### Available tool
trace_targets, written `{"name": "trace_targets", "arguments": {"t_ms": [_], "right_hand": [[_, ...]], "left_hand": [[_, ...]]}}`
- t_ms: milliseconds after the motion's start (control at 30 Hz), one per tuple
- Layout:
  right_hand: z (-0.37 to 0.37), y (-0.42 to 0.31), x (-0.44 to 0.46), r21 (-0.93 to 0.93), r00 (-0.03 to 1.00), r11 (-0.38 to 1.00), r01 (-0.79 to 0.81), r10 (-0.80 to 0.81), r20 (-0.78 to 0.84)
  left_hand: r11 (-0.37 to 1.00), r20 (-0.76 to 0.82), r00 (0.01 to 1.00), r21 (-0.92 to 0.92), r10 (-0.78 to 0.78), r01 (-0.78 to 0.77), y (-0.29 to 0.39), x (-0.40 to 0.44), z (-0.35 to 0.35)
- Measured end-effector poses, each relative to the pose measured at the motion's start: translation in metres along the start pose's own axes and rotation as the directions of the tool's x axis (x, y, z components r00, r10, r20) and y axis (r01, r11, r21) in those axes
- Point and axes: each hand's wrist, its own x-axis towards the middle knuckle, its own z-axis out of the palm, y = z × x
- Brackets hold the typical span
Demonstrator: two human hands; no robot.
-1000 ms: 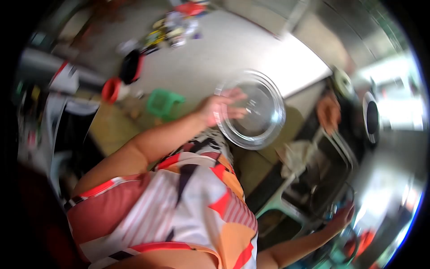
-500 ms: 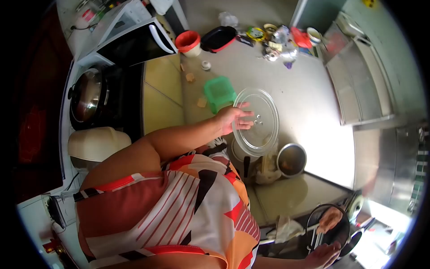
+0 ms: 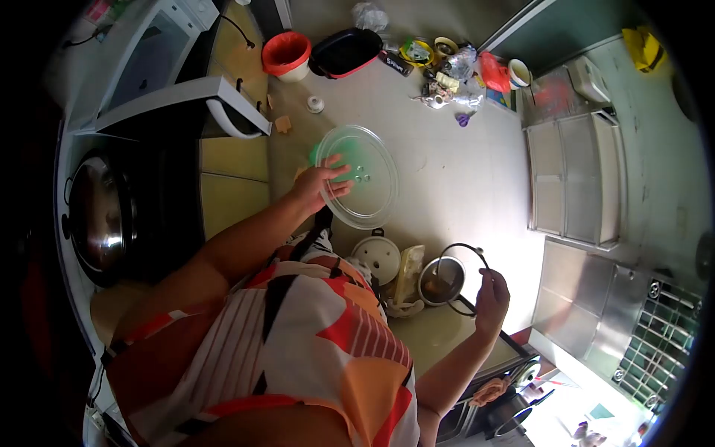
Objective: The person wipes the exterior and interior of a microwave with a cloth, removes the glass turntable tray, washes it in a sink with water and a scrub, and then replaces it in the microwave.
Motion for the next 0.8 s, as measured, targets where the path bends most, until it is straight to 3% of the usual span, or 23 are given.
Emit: {"name": "trace_targets", "arguments": {"t_ms": [100, 133, 200, 300, 333, 367, 400, 433, 467, 500, 533, 567, 600, 700, 800], "right_hand": [[0.013, -0.039, 0.027, 0.170, 0.995, 0.985, -0.018, 0.002, 0.095], [0.019, -0.053, 0.033, 0.132, 0.995, 0.990, 0.040, -0.051, 0.080], [0.020, -0.065, 0.054, 0.249, 0.982, 0.961, 0.121, -0.153, 0.114], [0.023, -0.074, 0.102, 0.586, 0.928, 0.797, 0.146, -0.315, 0.198], [0.022, -0.072, 0.124, 0.613, 0.902, 0.778, 0.136, -0.352, 0.248], [0.016, -0.051, 0.164, 0.171, 0.960, 0.961, 0.218, -0.243, 0.143], [0.019, -0.021, 0.208, -0.303, 0.975, 0.929, 0.213, -0.220, 0.010], [0.032, 0.006, 0.237, -0.733, 0.944, 0.660, 0.165, -0.322, -0.077], [0.036, 0.024, 0.261, -0.969, 0.867, 0.248, 0.016, -0.487, -0.110], [0.037, 0.025, 0.281, -0.813, 0.863, 0.562, 0.152, -0.476, -0.168], [0.034, 0.029, 0.314, -0.680, 0.843, 0.652, 0.334, -0.530, -0.095], [0.036, 0.016, 0.333, -0.588, 0.893, 0.729, 0.350, -0.449, -0.026], [0.042, 0.003, 0.360, -0.547, 0.986, 0.826, 0.136, -0.166, -0.005], [0.042, -0.002, 0.459, -0.579, 0.853, 0.629, 0.519, -0.429, 0.299], [0.039, -0.069, 0.507, -0.758, 0.801, 0.334, 0.561, -0.451, 0.394]], "left_hand": [[0.998, -0.066, 0.998, -0.065, 0.000, -0.004, 0.015, 0.002, -0.012], [0.996, -0.099, 0.995, -0.084, 0.002, -0.011, 0.018, 0.001, -0.016], [0.991, -0.143, 0.990, -0.132, -0.007, -0.012, 0.024, 0.011, -0.034], [0.981, -0.225, 0.974, -0.191, -0.018, -0.026, 0.033, 0.018, -0.040], [0.976, -0.254, 0.967, -0.212, -0.010, -0.046, 0.038, 0.021, -0.039], [0.971, -0.254, 0.967, -0.237, -0.024, -0.038, 0.040, 0.028, -0.039], [0.962, -0.270, 0.963, -0.268, -0.021, -0.055, 0.039, 0.039, -0.039], [0.951, -0.294, 0.956, -0.299, -0.012, -0.080, 0.041, 0.048, -0.042], [0.948, -0.315, 0.949, -0.298, 0.012, -0.111, 0.036, 0.058, -0.041], [0.943, -0.332, 0.942, -0.301, 0.039, -0.145, 0.036, 0.071, -0.035], [0.924, -0.366, 0.929, -0.334, 0.056, -0.188, 0.042, 0.080, -0.025], [0.910, -0.389, 0.920, -0.359, 0.057, -0.209, 0.044, 0.086, -0.013], [0.896, -0.403, 0.913, -0.380, 0.063, -0.230, 0.050, 0.096, -0.001], [0.875, -0.507, 0.855, -0.362, 0.104, -0.321, 0.058, 0.134, 0.047], [0.829, -0.526, 0.841, -0.407, 0.130, -0.383, 0.072, 0.145, 0.095]]}}
